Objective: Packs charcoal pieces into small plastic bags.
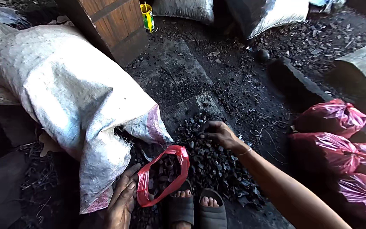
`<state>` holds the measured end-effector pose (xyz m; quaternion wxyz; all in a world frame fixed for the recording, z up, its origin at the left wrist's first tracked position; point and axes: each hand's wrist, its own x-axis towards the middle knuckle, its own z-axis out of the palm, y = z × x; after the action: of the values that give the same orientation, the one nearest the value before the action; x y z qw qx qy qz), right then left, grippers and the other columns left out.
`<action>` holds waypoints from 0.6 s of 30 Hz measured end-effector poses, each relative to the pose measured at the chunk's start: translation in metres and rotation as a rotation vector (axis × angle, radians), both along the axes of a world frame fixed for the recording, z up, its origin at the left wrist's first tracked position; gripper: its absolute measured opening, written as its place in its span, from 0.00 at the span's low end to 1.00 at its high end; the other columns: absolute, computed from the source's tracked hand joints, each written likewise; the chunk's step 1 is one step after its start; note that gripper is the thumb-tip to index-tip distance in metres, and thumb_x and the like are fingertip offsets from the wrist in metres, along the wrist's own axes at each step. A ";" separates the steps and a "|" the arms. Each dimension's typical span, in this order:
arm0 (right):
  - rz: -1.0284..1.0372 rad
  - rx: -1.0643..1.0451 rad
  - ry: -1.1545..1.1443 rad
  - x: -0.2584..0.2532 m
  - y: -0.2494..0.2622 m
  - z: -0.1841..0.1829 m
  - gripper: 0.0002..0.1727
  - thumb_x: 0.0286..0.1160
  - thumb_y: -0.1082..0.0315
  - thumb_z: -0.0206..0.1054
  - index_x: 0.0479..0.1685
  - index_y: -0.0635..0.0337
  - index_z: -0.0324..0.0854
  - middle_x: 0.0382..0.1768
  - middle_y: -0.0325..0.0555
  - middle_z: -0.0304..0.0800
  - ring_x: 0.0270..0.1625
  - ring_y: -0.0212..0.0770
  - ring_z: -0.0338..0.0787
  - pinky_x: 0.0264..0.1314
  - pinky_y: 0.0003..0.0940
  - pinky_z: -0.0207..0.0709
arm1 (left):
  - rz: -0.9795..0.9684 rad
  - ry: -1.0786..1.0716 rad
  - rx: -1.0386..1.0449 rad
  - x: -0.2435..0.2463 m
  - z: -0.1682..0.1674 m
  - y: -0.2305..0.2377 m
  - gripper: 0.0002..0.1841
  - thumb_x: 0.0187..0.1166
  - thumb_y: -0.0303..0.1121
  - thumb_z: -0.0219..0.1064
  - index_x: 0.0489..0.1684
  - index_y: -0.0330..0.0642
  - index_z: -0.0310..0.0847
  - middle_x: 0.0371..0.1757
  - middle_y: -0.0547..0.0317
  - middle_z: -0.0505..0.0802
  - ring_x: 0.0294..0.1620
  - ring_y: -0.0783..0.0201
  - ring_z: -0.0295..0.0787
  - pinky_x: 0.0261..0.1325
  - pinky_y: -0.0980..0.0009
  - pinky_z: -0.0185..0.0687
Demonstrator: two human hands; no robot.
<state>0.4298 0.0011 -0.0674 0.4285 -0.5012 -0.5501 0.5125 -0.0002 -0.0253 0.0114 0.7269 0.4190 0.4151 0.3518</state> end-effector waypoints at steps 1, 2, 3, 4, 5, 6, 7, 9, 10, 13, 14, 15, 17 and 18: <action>0.053 0.058 0.041 -0.016 0.002 0.021 0.11 0.76 0.65 0.76 0.50 0.62 0.89 0.45 0.45 0.95 0.45 0.39 0.93 0.55 0.39 0.89 | 0.011 0.003 -0.003 0.001 0.002 -0.001 0.34 0.85 0.50 0.60 0.86 0.39 0.62 0.68 0.42 0.86 0.62 0.51 0.89 0.59 0.55 0.90; 0.097 0.121 0.039 -0.031 0.003 0.040 0.11 0.76 0.65 0.76 0.50 0.62 0.90 0.47 0.44 0.95 0.48 0.39 0.93 0.57 0.39 0.89 | 0.014 0.000 -0.001 0.001 0.003 -0.002 0.34 0.84 0.50 0.60 0.85 0.38 0.62 0.68 0.41 0.86 0.63 0.50 0.89 0.59 0.55 0.90; 0.137 0.197 0.018 -0.048 0.003 0.054 0.11 0.76 0.64 0.76 0.49 0.61 0.91 0.49 0.44 0.95 0.51 0.39 0.93 0.60 0.40 0.89 | 0.015 0.000 0.005 0.000 0.004 -0.003 0.35 0.84 0.51 0.60 0.85 0.38 0.61 0.68 0.40 0.86 0.63 0.50 0.88 0.59 0.55 0.90; 0.176 0.277 -0.038 -0.065 0.002 0.063 0.11 0.76 0.63 0.75 0.49 0.60 0.91 0.50 0.43 0.95 0.54 0.38 0.92 0.64 0.40 0.88 | 0.011 0.004 0.006 -0.002 0.004 -0.004 0.36 0.84 0.52 0.60 0.86 0.38 0.61 0.69 0.41 0.85 0.65 0.50 0.87 0.62 0.56 0.88; 0.211 0.350 -0.135 -0.084 -0.001 0.069 0.10 0.77 0.62 0.75 0.49 0.57 0.92 0.51 0.41 0.95 0.58 0.37 0.92 0.68 0.41 0.86 | 0.010 0.008 0.009 -0.004 0.003 -0.004 0.36 0.84 0.52 0.60 0.86 0.38 0.61 0.69 0.41 0.85 0.66 0.51 0.86 0.64 0.56 0.87; 0.244 0.408 -0.278 -0.102 -0.004 0.071 0.09 0.77 0.60 0.74 0.49 0.52 0.93 0.52 0.38 0.95 0.60 0.37 0.90 0.70 0.42 0.84 | 0.011 0.008 0.014 -0.005 0.002 -0.004 0.36 0.84 0.52 0.60 0.86 0.38 0.61 0.69 0.41 0.85 0.66 0.50 0.86 0.64 0.55 0.86; 0.277 0.445 -0.439 -0.119 -0.009 0.069 0.09 0.77 0.59 0.73 0.50 0.46 0.93 0.54 0.37 0.94 0.63 0.39 0.89 0.72 0.45 0.81 | 0.009 0.009 0.015 -0.005 0.001 -0.004 0.36 0.84 0.52 0.59 0.86 0.39 0.60 0.70 0.40 0.84 0.67 0.50 0.85 0.65 0.54 0.86; 0.348 0.477 -0.641 -0.145 -0.017 0.061 0.10 0.79 0.54 0.69 0.53 0.41 0.91 0.58 0.36 0.93 0.66 0.44 0.88 0.70 0.52 0.79 | 0.001 0.007 0.009 -0.003 0.001 -0.004 0.36 0.84 0.52 0.59 0.86 0.38 0.60 0.72 0.39 0.84 0.68 0.48 0.85 0.67 0.53 0.85; 0.367 0.464 -0.671 -0.151 -0.018 0.056 0.10 0.80 0.53 0.69 0.53 0.40 0.90 0.58 0.35 0.93 0.66 0.44 0.87 0.69 0.53 0.78 | -0.001 0.004 0.006 -0.002 0.002 -0.004 0.36 0.84 0.52 0.59 0.86 0.38 0.60 0.71 0.39 0.84 0.68 0.48 0.85 0.67 0.52 0.85; 0.296 0.427 -0.686 -0.146 -0.014 0.056 0.10 0.80 0.53 0.68 0.49 0.42 0.90 0.54 0.35 0.93 0.63 0.42 0.87 0.67 0.50 0.77 | 0.004 -0.003 -0.005 0.000 0.002 -0.003 0.36 0.84 0.53 0.59 0.86 0.38 0.60 0.70 0.39 0.85 0.67 0.49 0.86 0.66 0.53 0.85; 0.263 0.427 -0.694 -0.143 -0.012 0.057 0.10 0.80 0.53 0.67 0.48 0.44 0.89 0.50 0.35 0.94 0.61 0.41 0.88 0.65 0.48 0.77 | 0.006 -0.005 -0.009 0.000 0.001 -0.003 0.37 0.83 0.53 0.60 0.86 0.38 0.61 0.69 0.40 0.85 0.66 0.49 0.86 0.65 0.54 0.85; 0.248 0.423 -0.709 -0.141 -0.011 0.057 0.11 0.80 0.53 0.66 0.48 0.45 0.88 0.49 0.35 0.94 0.60 0.40 0.88 0.64 0.46 0.78 | 0.006 -0.006 -0.007 0.000 0.000 -0.002 0.37 0.83 0.53 0.60 0.86 0.39 0.61 0.69 0.40 0.85 0.65 0.49 0.86 0.65 0.54 0.86; 0.267 0.408 -0.758 -0.149 -0.013 0.054 0.12 0.78 0.55 0.67 0.51 0.47 0.88 0.51 0.38 0.94 0.62 0.44 0.89 0.67 0.50 0.78 | -0.001 -0.003 -0.003 0.000 0.000 0.000 0.37 0.83 0.54 0.60 0.87 0.39 0.60 0.68 0.40 0.85 0.64 0.50 0.87 0.63 0.54 0.86; 0.283 0.398 -0.781 -0.159 -0.016 0.051 0.13 0.76 0.56 0.68 0.54 0.48 0.88 0.52 0.39 0.94 0.64 0.45 0.89 0.70 0.52 0.79 | -0.009 -0.001 0.001 0.001 0.001 0.001 0.37 0.84 0.54 0.59 0.87 0.40 0.60 0.67 0.41 0.86 0.63 0.51 0.87 0.63 0.55 0.87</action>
<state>0.2712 -0.0147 -0.0159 0.2026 -0.4845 -0.8213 0.2230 0.0004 -0.0248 0.0124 0.7285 0.4210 0.4128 0.3487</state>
